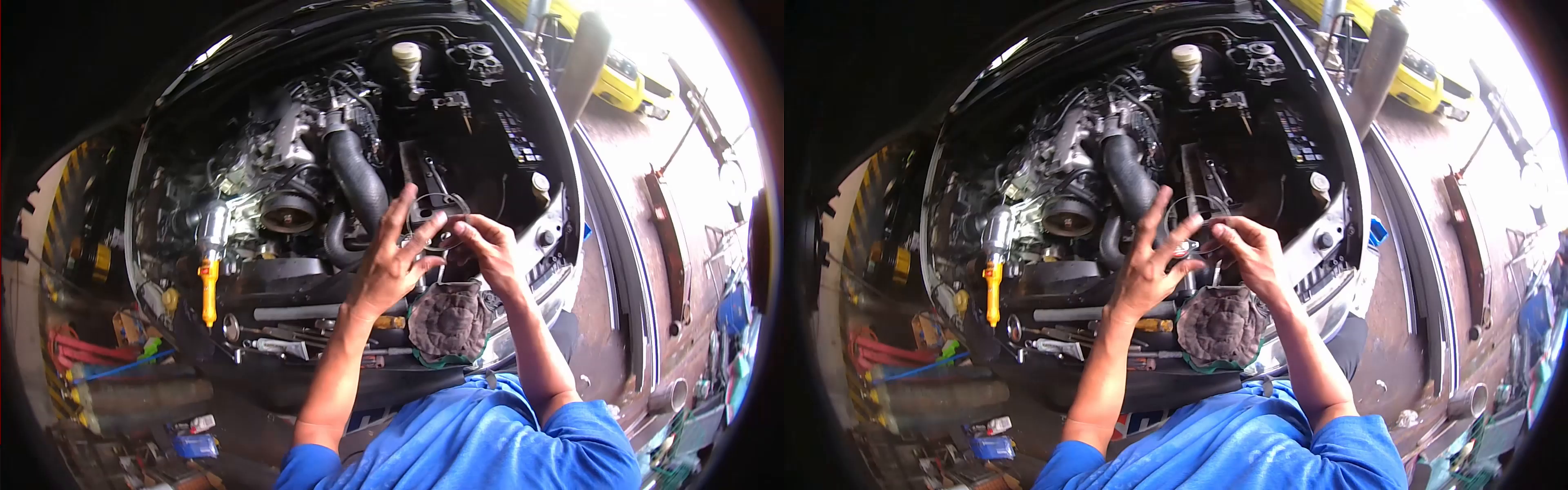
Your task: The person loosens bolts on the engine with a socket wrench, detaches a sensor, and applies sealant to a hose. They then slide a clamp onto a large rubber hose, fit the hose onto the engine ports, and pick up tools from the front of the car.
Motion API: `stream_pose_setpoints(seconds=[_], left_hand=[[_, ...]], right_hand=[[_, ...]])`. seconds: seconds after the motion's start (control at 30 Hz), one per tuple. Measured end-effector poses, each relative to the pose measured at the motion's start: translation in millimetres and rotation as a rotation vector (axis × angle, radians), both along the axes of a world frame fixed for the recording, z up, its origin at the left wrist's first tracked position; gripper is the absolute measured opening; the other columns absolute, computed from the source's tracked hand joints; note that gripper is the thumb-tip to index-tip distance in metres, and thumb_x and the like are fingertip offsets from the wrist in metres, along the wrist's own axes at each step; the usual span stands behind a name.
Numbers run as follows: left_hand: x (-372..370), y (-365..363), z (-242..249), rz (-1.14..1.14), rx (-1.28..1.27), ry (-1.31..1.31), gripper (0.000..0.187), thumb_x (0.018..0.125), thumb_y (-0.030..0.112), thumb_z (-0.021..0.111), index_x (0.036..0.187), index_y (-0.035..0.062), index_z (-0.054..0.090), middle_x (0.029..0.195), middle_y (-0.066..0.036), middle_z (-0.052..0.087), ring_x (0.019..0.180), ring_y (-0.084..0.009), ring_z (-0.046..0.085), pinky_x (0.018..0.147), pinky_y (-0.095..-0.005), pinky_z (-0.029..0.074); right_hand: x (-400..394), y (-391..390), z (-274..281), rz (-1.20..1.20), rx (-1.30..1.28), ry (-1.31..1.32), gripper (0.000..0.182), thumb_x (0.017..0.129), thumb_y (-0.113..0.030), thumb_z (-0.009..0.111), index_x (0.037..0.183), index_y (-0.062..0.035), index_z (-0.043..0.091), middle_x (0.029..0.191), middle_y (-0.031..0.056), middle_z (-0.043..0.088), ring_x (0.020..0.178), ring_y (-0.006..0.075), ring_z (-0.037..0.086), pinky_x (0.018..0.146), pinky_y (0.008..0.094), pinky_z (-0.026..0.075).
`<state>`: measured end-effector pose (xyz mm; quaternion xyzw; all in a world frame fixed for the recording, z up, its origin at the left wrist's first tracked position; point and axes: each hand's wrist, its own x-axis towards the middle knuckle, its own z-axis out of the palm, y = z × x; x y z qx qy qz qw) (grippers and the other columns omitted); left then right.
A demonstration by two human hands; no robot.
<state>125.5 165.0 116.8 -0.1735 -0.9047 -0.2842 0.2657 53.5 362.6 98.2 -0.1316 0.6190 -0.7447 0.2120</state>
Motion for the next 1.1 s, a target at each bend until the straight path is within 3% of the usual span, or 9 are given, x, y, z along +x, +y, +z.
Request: stream_pose_setpoints(seconds=[0.17, 0.23, 0.3, 0.37, 0.6, 0.67, 0.77, 0.97, 1.1], left_hand=[[-11, 4, -29, -0.007, 0.065, 0.002, 0.021, 0.084, 0.013, 0.079, 0.1, 0.0009, 0.072, 0.133, -0.016, 0.062, 0.123, -0.0356, 0.061, 0.098, -0.0433, 0.054], [-9, 0, -29, -0.006, 0.102, -0.049, 0.017, 0.087, 0.014, 0.078, 0.092, -0.0002, 0.07, 0.117, -0.014, 0.07, 0.11, -0.0341, 0.067, 0.09, -0.0424, 0.056], [-8, -6, -23, -0.025, 0.155, -0.113, 0.017, 0.09, 0.015, 0.076, 0.089, 0.0, 0.068, 0.103, -0.012, 0.073, 0.098, -0.0332, 0.07, 0.084, -0.0419, 0.056], [-7, -10, -17, -0.096, 0.149, -0.152, 0.019, 0.09, 0.017, 0.076, 0.09, 0.0003, 0.068, 0.094, -0.012, 0.071, 0.092, -0.0325, 0.069, 0.081, -0.0409, 0.055], [-59, -53, -22, 0.275, 0.309, -0.172, 0.034, 0.1, 0.026, 0.068, 0.123, 0.0011, 0.061, 0.126, -0.015, 0.058, 0.11, -0.0292, 0.065, 0.084, -0.0376, 0.061], [-91, -81, -38, 0.603, 0.126, -0.068, 0.064, 0.1, 0.047, 0.063, 0.134, -0.005, 0.05, 0.127, -0.03, 0.055, 0.121, -0.0458, 0.055, 0.105, -0.0512, 0.044], [-144, -121, -69, 0.854, 0.198, -0.344, 0.1, 0.087, 0.06, 0.072, 0.156, -0.0002, 0.03, 0.141, -0.036, 0.048, 0.132, -0.049, 0.05, 0.112, -0.0515, 0.041], [-163, -114, -68, 0.867, 0.313, -0.467, 0.12, 0.075, 0.041, 0.085, 0.163, 0.0095, 0.01, 0.146, -0.037, 0.046, 0.128, -0.0512, 0.054, 0.108, -0.0529, 0.046], [-131, -56, -28, 0.651, 0.409, -0.329, 0.11, 0.075, 0.024, 0.083, 0.162, 0.0122, 0.016, 0.151, -0.028, 0.046, 0.133, -0.0435, 0.054, 0.11, -0.0471, 0.046]], right_hand=[[-4, 7, -3, -0.008, 0.003, -0.045, 0.044, 0.104, -0.031, 0.064, 0.137, -0.0016, 0.059, 0.1, 0.0075, 0.075, 0.082, 0.0122, 0.068, 0.074, 0.0266, 0.054], [0, 8, 0, -0.088, 0.174, 0.333, 0.066, 0.099, -0.032, 0.069, 0.155, -0.0099, 0.041, 0.143, 0.0153, 0.055, 0.112, 0.0217, 0.063, 0.098, 0.0366, 0.052], [-6, 12, 1, 0.041, 0.213, 0.559, 0.069, 0.096, -0.032, 0.072, 0.155, -0.014, 0.043, 0.152, 0.0163, 0.045, 0.122, 0.0259, 0.061, 0.102, 0.039, 0.05], [-9, 11, 1, 0.117, 0.288, 0.676, 0.043, 0.096, -0.025, 0.07, 0.135, -0.0073, 0.062, 0.15, 0.0173, 0.048, 0.131, 0.0338, 0.056, 0.107, 0.0429, 0.047], [-21, -2, -34, -0.05, 0.155, 0.333, 0.027, 0.103, -0.026, 0.064, 0.117, -0.0026, 0.066, 0.1, 0.0078, 0.071, 0.092, 0.0146, 0.061, 0.084, 0.0303, 0.049], [-26, -2, -42, -0.093, 0.058, 0.191, 0.027, 0.107, -0.029, 0.06, 0.113, -0.0031, 0.067, 0.095, 0.0006, 0.071, 0.086, 0.0056, 0.053, 0.078, 0.0239, 0.046], [-29, 6, -40, -0.085, -0.03, 0.049, 0.028, 0.108, -0.031, 0.057, 0.109, -0.0038, 0.066, 0.104, 0.0016, 0.074, 0.086, 0.0048, 0.057, 0.078, 0.022, 0.046], [-36, 11, -40, -0.14, -0.105, -0.039, 0.027, 0.108, -0.031, 0.057, 0.111, -0.0057, 0.065, 0.111, 0.0049, 0.075, 0.093, 0.0077, 0.065, 0.083, 0.0249, 0.051], [-67, -22, -38, -0.141, -0.13, -0.003, 0.027, 0.108, -0.031, 0.056, 0.114, -0.0054, 0.064, 0.105, 0.0028, 0.073, 0.09, 0.0071, 0.063, 0.081, 0.0253, 0.051]])
